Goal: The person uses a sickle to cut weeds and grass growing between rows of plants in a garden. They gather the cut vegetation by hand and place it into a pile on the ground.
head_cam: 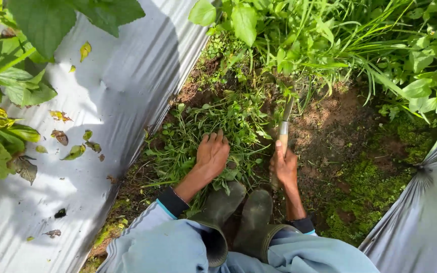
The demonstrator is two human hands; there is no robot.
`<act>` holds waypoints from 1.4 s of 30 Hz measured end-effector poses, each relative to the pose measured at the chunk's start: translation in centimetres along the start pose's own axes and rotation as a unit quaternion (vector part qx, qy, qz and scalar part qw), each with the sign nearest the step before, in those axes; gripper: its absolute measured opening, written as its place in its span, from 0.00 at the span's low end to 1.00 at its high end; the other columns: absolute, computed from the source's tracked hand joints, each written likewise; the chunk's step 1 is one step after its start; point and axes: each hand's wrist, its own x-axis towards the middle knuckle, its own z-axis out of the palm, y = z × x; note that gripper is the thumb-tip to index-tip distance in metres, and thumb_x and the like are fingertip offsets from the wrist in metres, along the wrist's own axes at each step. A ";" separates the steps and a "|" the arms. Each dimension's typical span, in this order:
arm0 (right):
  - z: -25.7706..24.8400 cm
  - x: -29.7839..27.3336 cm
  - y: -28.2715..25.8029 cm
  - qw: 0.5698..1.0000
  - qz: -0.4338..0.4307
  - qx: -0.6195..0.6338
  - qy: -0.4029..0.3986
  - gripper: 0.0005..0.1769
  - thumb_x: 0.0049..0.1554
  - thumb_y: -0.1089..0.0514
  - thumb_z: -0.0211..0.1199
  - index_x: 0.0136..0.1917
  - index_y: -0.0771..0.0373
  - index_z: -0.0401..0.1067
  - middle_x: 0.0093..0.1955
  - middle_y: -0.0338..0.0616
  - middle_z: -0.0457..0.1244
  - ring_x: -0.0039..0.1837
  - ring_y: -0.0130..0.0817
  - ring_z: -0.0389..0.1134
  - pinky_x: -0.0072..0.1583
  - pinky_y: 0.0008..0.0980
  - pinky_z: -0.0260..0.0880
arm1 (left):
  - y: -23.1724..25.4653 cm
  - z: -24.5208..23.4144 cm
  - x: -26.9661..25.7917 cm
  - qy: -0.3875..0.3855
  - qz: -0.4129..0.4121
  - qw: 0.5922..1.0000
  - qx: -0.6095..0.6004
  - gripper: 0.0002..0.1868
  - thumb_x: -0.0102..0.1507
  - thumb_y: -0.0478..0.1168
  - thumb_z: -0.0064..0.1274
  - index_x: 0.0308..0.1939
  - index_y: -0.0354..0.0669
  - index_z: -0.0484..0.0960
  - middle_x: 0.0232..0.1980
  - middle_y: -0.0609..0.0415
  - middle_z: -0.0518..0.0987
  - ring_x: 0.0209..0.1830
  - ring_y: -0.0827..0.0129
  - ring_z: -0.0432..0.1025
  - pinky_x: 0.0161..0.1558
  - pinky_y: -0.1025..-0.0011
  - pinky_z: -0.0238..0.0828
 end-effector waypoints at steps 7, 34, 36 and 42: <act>1.4 -1.2 -0.2 0.995 0.019 0.095 0.022 0.30 0.69 0.38 0.52 0.35 0.63 0.63 0.22 0.44 0.57 0.21 0.31 0.58 0.23 0.32 0.64 | -0.5 1.5 0.8 -0.001 0.015 0.999 0.050 0.19 0.64 0.37 0.60 0.58 0.33 0.81 0.64 0.34 0.77 0.58 0.50 0.75 0.64 0.47 0.66; 0.0 -0.3 2.4 0.976 0.103 0.189 0.030 0.31 0.68 0.33 0.48 0.37 0.60 0.63 0.23 0.38 0.52 0.21 0.27 0.54 0.22 0.33 0.64 | -0.7 1.9 0.4 0.037 0.007 0.999 0.027 0.17 0.59 0.35 0.60 0.50 0.30 0.85 0.60 0.31 0.80 0.50 0.51 0.78 0.57 0.54 0.68; 0.2 -0.3 2.0 0.973 0.093 0.206 0.050 0.31 0.68 0.33 0.47 0.37 0.60 0.63 0.23 0.38 0.52 0.21 0.27 0.54 0.23 0.33 0.64 | -0.2 2.6 0.1 0.031 0.006 0.998 0.045 0.16 0.59 0.35 0.61 0.49 0.30 0.85 0.59 0.31 0.81 0.49 0.52 0.78 0.55 0.55 0.69; 0.7 -2.3 0.6 0.977 0.130 0.168 -0.033 0.29 0.69 0.32 0.47 0.41 0.58 0.64 0.26 0.32 0.56 0.23 0.24 0.57 0.25 0.26 0.64 | -0.8 2.0 -0.2 0.022 0.011 1.000 0.017 0.14 0.58 0.34 0.59 0.47 0.31 0.86 0.59 0.31 0.80 0.47 0.52 0.79 0.54 0.54 0.69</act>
